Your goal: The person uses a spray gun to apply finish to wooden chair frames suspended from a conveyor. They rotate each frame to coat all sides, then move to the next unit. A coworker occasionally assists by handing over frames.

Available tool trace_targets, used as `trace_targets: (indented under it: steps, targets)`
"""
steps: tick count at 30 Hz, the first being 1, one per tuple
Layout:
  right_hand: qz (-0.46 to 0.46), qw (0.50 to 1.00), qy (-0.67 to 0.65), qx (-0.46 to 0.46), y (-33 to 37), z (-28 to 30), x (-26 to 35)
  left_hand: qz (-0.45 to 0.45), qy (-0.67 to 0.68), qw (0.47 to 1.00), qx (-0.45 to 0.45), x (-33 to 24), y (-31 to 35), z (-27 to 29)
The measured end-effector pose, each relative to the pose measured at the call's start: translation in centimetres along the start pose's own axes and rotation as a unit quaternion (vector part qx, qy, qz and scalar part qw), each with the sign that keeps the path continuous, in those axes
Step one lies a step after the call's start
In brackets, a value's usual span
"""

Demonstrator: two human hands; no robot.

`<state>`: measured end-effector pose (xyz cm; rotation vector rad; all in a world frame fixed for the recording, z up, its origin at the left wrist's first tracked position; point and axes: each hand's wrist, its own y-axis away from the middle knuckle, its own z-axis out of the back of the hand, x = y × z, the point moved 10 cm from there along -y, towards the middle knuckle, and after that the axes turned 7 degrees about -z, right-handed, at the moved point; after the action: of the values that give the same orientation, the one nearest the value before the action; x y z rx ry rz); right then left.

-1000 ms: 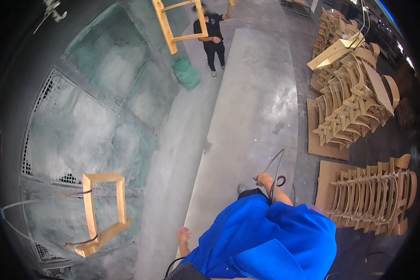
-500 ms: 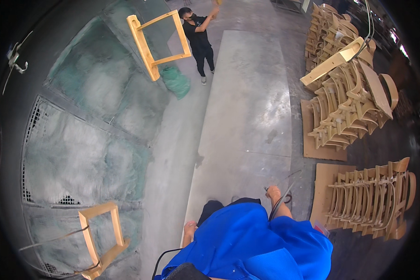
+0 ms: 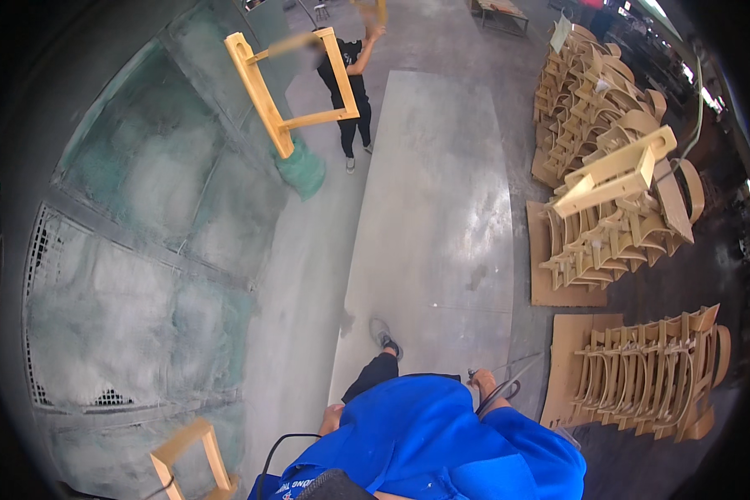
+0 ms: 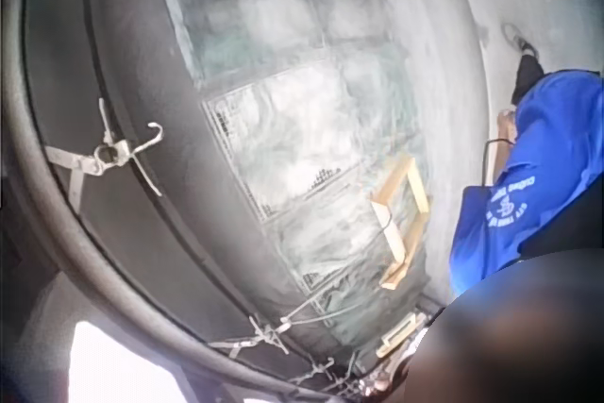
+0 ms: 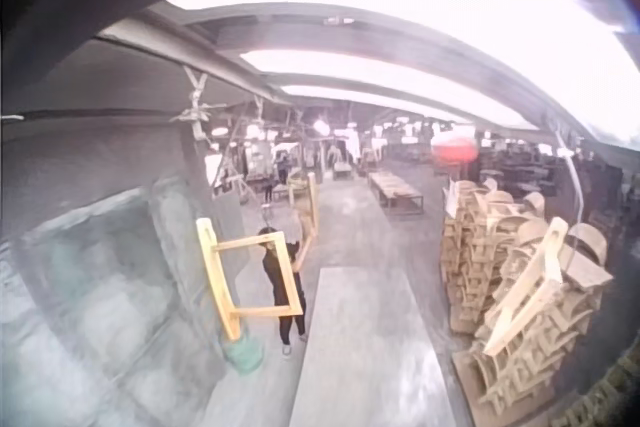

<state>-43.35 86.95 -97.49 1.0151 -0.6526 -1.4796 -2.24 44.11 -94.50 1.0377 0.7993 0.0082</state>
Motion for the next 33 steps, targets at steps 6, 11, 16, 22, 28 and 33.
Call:
trace_targets:
  steps: [6, 11, 16, 22, 28, 33]
  targets:
    - [0.011, 0.997, -0.077, -0.029, 0.0, 12.9, 7.9, 0.034, 0.043, 0.997, -0.06, -12.3, -11.6, 4.8]
    - [0.084, 0.97, -0.109, -0.198, 3.9, 25.2, 14.7, -0.067, -0.019, 0.996, -0.056, -24.9, -18.6, 6.3]
    - [0.041, 0.97, -0.147, -0.19, 4.2, 31.2, 17.3, -0.157, 0.006, 0.987, -0.019, -36.9, -23.0, 3.9]
    - [-0.035, 0.98, -0.152, -0.126, -2.2, 33.6, 16.9, -0.18, -0.096, 0.979, 0.003, -46.5, -26.1, -1.5]
    - [-0.077, 0.986, -0.139, -0.045, -13.8, 38.9, 17.8, -0.217, -0.167, 0.96, 0.057, -58.1, -28.1, -13.6]
    - [-0.038, 0.986, -0.154, -0.056, -19.3, 49.2, 18.8, -0.251, -0.128, 0.95, 0.134, -74.2, -27.6, -26.7]
